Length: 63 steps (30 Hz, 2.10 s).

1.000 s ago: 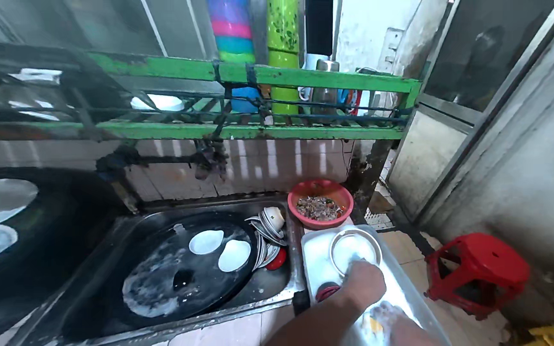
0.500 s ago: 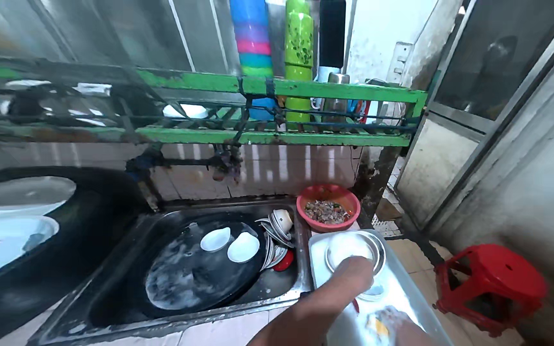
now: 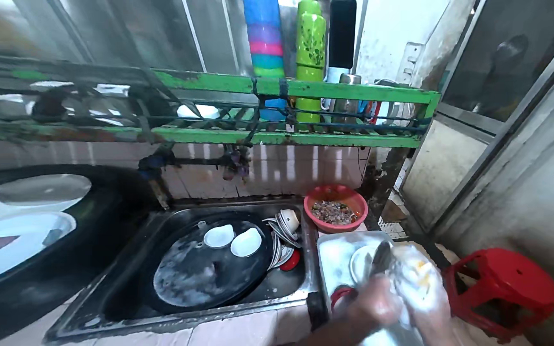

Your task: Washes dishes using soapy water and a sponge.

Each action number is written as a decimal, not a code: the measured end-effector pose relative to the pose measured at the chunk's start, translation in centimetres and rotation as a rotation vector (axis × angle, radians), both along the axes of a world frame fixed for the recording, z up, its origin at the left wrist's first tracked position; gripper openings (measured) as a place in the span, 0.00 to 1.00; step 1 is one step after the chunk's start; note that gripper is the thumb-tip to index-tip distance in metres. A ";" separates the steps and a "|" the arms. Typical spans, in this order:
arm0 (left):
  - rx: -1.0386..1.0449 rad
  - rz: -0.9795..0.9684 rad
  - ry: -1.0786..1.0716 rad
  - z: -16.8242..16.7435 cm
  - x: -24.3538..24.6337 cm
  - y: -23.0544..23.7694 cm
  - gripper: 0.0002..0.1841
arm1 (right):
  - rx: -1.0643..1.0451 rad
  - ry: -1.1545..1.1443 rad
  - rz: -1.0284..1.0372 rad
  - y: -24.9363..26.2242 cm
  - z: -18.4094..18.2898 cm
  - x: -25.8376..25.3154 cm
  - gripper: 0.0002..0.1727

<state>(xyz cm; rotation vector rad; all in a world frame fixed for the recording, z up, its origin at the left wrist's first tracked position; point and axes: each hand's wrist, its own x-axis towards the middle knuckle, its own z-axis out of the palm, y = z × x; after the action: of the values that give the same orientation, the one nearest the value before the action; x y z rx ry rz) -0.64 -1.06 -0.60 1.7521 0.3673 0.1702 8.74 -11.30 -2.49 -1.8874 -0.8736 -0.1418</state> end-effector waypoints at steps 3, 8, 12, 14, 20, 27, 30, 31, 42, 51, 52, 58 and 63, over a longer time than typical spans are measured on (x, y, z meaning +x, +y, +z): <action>0.231 -0.187 0.023 1.5 -1.5 -0.9 0.21 | -0.156 0.481 0.062 1.5 3.1 4.2 0.24; 0.100 -0.011 0.019 1.1 -2.4 0.8 0.22 | -0.107 0.314 0.082 2.8 1.6 1.4 0.27; 0.170 -0.060 0.077 1.1 -2.6 2.5 0.19 | -0.103 0.135 0.078 2.8 1.5 -1.8 0.34; 0.137 -0.130 0.179 2.3 -2.7 1.9 0.18 | -0.155 0.517 0.065 2.9 2.7 1.8 0.27; -0.752 0.509 -0.255 0.6 -1.6 1.9 0.13 | 0.033 0.362 0.087 3.2 0.2 -0.7 0.34; -0.730 0.393 -0.178 0.7 -2.2 2.4 0.16 | -0.064 0.519 0.038 3.3 -0.5 3.4 0.28; -0.617 0.550 -0.130 1.1 -1.1 1.7 0.18 | -0.352 0.229 0.063 5.2 3.3 1.4 0.30; -0.650 0.637 -0.160 1.0 -0.7 1.8 0.19 | -0.359 -0.010 0.104 5.4 3.2 -0.2 0.30; -0.838 0.493 -0.322 0.4 -2.4 4.6 0.17 | 0.135 0.555 0.120 3.7 -1.2 3.9 0.22; -0.046 0.120 0.071 2.5 -2.5 1.7 0.19 | -0.224 0.436 0.243 3.3 3.3 3.4 0.25; -0.124 0.149 0.039 3.2 -2.9 1.6 0.19 | -0.119 0.644 0.218 3.0 2.8 4.8 0.21; -0.243 -0.125 0.082 2.9 -3.2 3.8 0.16 | -0.321 0.213 0.198 3.0 6.9 3.2 0.27; -0.422 0.083 0.028 2.3 -2.3 2.2 0.16 | -0.301 0.191 0.326 3.7 6.7 3.5 0.25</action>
<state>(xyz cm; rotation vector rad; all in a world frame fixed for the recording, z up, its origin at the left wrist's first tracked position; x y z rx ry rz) -2.96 1.17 1.73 1.3247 0.4605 0.1175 12.24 -7.57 4.21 -1.9622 -1.1012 0.3817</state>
